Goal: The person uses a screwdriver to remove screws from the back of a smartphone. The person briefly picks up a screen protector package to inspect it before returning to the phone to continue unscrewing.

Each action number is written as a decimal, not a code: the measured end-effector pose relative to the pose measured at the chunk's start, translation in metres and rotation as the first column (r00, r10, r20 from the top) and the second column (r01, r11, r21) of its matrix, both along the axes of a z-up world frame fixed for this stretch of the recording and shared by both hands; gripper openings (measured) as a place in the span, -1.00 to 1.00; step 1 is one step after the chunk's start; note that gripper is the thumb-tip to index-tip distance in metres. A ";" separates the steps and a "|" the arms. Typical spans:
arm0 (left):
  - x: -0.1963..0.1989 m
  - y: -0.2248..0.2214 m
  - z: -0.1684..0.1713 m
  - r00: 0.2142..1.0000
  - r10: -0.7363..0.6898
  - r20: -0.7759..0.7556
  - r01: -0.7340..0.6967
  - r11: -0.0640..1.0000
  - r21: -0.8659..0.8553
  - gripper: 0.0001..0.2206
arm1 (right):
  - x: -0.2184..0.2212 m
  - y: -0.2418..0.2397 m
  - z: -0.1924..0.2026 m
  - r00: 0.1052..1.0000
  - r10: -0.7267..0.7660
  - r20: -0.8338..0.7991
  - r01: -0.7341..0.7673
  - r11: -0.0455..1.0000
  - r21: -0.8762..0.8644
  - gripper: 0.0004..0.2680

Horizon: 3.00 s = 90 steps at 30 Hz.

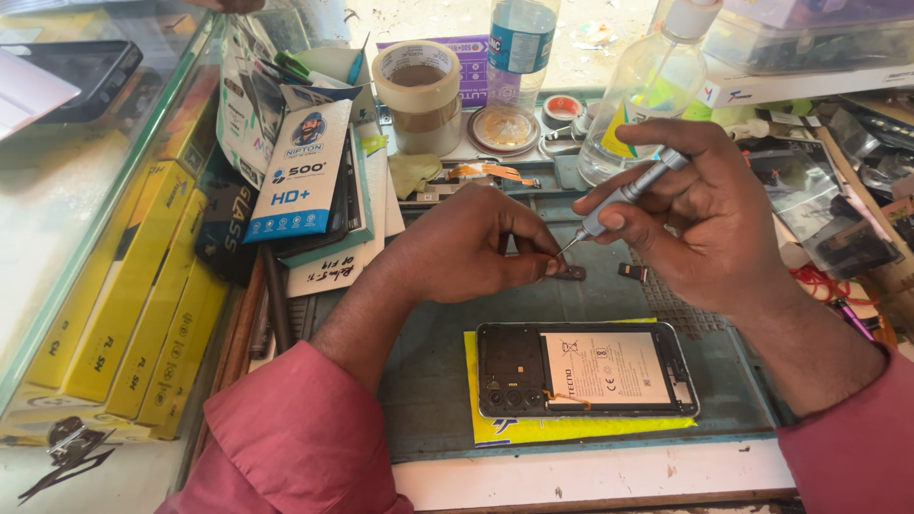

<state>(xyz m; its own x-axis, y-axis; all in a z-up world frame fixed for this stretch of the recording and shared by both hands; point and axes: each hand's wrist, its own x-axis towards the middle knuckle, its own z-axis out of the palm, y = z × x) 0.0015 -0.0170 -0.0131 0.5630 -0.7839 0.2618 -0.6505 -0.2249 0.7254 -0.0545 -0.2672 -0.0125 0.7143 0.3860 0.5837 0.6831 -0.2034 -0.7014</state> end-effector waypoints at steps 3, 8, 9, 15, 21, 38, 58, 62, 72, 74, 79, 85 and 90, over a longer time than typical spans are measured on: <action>0.001 0.000 -0.001 1.000 -0.004 -0.001 0.004 1.000 0.013 -0.86 | -0.001 0.001 0.000 1.000 -0.009 0.010 0.009 0.999 -0.043 -0.61; 0.001 0.000 -0.001 0.999 0.009 -0.052 -0.007 0.999 0.032 -0.86 | -0.004 0.004 0.000 0.997 -0.012 0.072 0.014 0.999 -0.036 -0.59; 0.001 -0.001 -0.001 0.998 0.007 -0.056 -0.006 1.000 0.022 -0.86 | -0.004 0.003 0.001 0.997 -0.001 0.077 0.004 0.999 -0.032 -0.59; 0.000 -0.001 -0.001 0.999 -0.013 -0.043 0.013 1.000 0.004 -0.86 | -0.004 0.004 0.002 0.995 0.004 0.096 0.003 0.998 -0.068 -0.58; -0.006 -0.002 0.004 0.998 0.006 -0.060 -0.004 0.999 0.033 -0.84 | -0.002 0.005 0.001 0.995 0.029 0.094 -0.024 0.998 -0.059 -0.58; -0.071 -0.007 0.052 0.984 0.048 0.173 -0.153 0.727 0.669 -0.25 | -0.004 -0.023 0.034 0.992 -0.088 0.087 0.084 0.995 0.044 -0.63; -0.073 -0.006 0.026 0.974 0.016 0.224 -0.167 0.722 0.672 -0.17 | -0.010 -0.032 0.048 0.992 -0.023 0.127 0.016 0.998 0.054 -0.62; -0.073 -0.008 0.028 0.981 0.036 0.190 -0.163 0.679 0.716 -0.20 | -0.013 -0.030 0.047 0.991 -0.011 0.132 0.007 1.000 0.029 -0.61; -0.073 -0.005 0.024 0.973 0.015 0.230 -0.168 0.728 0.665 -0.14 | -0.016 -0.028 0.047 0.994 -0.023 0.109 0.020 0.999 0.028 -0.60; -0.072 -0.007 0.028 0.978 0.024 0.209 -0.164 0.705 0.690 -0.15 | -0.018 -0.027 0.046 0.994 -0.028 0.106 0.025 0.999 0.031 -0.59; -0.071 -0.014 0.042 0.990 0.059 0.125 -0.133 0.656 0.743 -0.22 | -0.024 -0.031 0.045 0.993 -0.038 0.114 0.036 0.999 0.026 -0.59; -0.067 -0.013 0.042 0.996 0.034 0.087 -0.085 0.717 0.692 -0.21 | -0.055 -0.042 0.037 0.936 -0.267 0.229 0.277 0.961 -0.015 -0.60; -0.061 -0.011 0.040 0.999 0.045 0.030 -0.053 0.724 0.687 -0.24 | -0.084 -0.066 0.012 0.957 -0.245 0.156 0.248 0.969 0.002 -0.58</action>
<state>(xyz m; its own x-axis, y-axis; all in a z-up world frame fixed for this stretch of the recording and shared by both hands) -0.0594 -0.0276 0.0267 0.6062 -0.7228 -0.3318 -0.6313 -0.6910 0.3520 -0.1389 -0.3333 -0.0007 0.6910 0.2203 0.6884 0.7092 -0.3907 -0.5868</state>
